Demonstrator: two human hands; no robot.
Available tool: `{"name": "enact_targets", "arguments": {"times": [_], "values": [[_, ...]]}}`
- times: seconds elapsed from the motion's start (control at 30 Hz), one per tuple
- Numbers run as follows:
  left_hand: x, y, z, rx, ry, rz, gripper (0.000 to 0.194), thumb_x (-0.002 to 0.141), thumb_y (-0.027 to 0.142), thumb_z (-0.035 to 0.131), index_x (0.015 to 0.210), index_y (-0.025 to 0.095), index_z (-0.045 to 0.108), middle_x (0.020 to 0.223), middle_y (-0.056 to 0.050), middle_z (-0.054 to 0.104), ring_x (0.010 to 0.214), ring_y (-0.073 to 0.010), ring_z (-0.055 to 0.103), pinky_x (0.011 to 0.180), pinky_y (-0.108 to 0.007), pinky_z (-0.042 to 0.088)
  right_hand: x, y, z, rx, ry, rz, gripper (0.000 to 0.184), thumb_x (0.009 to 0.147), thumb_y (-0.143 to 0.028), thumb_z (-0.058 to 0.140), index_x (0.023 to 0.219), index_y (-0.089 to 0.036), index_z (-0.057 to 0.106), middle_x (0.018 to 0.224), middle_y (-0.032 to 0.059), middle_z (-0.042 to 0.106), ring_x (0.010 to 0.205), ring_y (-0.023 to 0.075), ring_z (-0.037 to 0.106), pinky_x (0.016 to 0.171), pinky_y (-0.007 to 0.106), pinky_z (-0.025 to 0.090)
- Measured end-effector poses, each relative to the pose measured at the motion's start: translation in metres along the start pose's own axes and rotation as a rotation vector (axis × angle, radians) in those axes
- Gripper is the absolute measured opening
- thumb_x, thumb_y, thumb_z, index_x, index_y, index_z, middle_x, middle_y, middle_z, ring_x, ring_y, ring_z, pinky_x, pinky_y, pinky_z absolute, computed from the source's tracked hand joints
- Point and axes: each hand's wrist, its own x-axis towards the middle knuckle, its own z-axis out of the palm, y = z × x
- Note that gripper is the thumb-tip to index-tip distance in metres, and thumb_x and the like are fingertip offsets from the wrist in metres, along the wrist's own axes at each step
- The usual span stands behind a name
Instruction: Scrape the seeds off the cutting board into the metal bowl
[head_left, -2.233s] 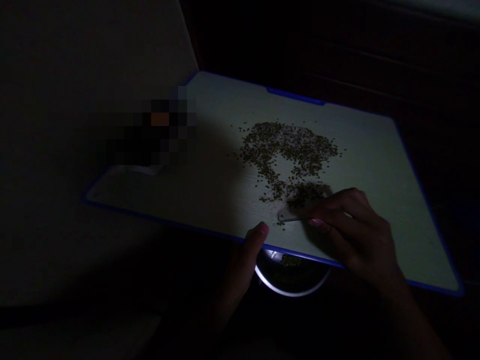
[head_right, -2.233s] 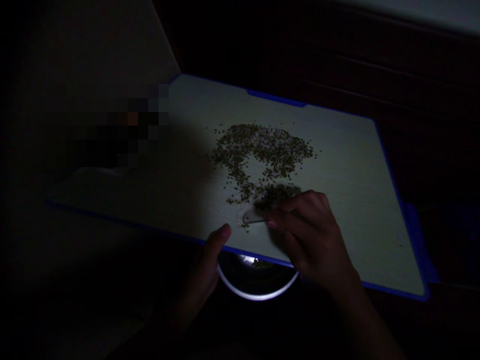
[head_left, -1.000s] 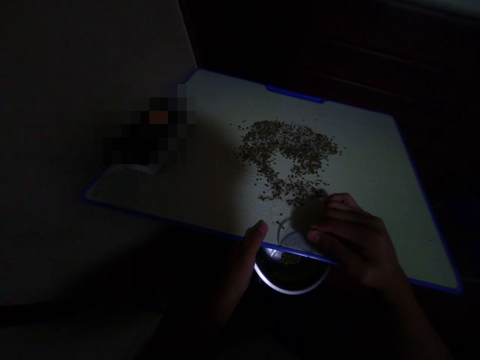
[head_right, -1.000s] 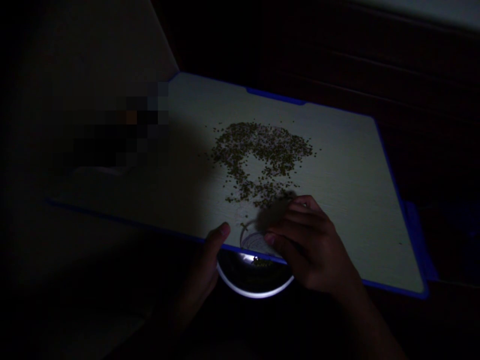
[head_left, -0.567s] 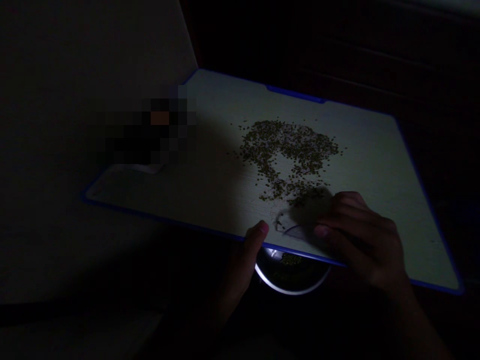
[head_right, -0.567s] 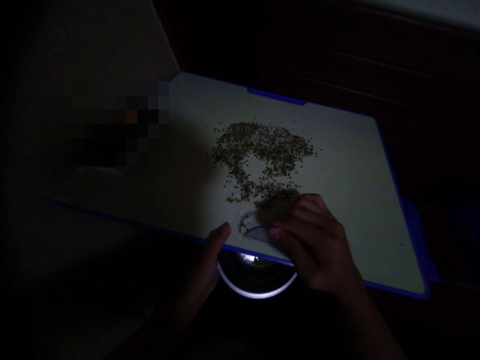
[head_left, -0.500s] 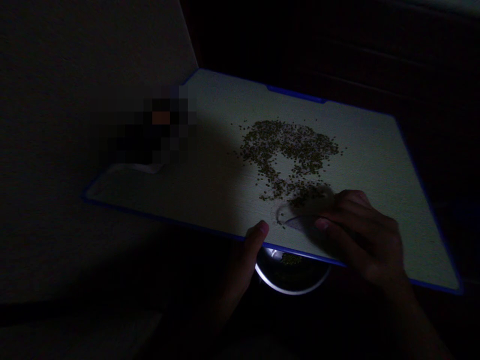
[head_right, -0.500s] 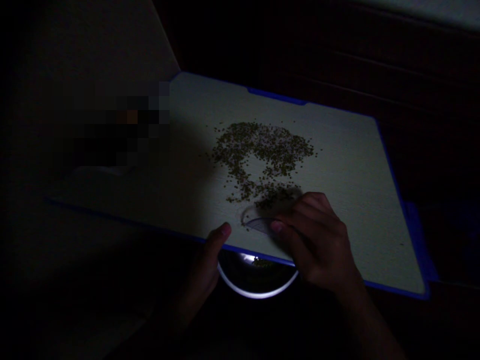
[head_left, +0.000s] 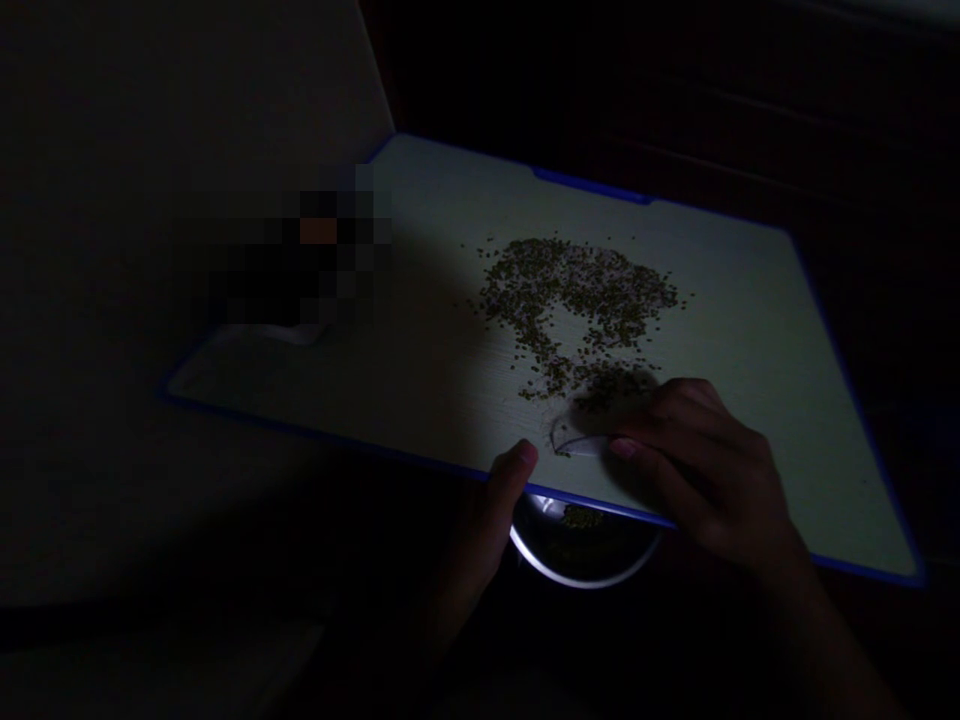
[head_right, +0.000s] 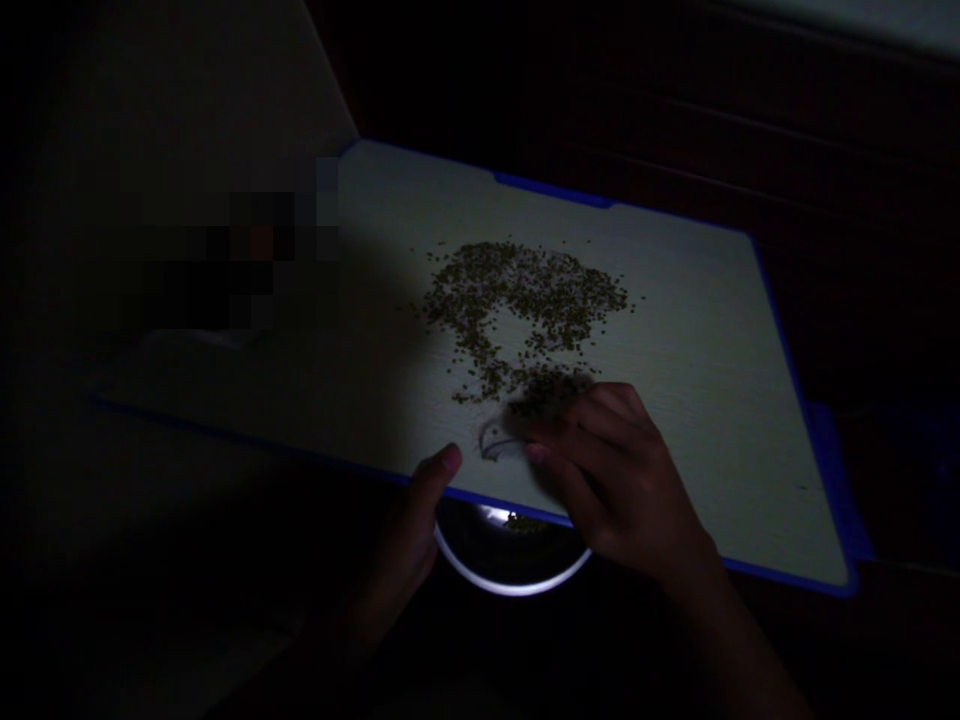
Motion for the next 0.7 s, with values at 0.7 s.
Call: {"name": "enact_targets", "arguments": {"times": [0.7], "values": [[-0.0029, 0.0103, 0.0029, 0.064, 0.031, -0.082, 0.048, 0.083, 0.064, 0.073, 0.105, 0.022, 0.077, 0.102, -0.009, 0.081, 0.116, -0.0351, 0.071, 0.107, -0.047, 0.05, -0.0008, -0.001, 0.0008, 0.131, -0.051, -0.063, 0.011, 0.094, -0.012, 0.066, 0.101, -0.019, 0.073, 0.086, 0.0052, 0.071, 0.086, 0.023, 0.061, 0.086, 0.046, 0.046]]}}
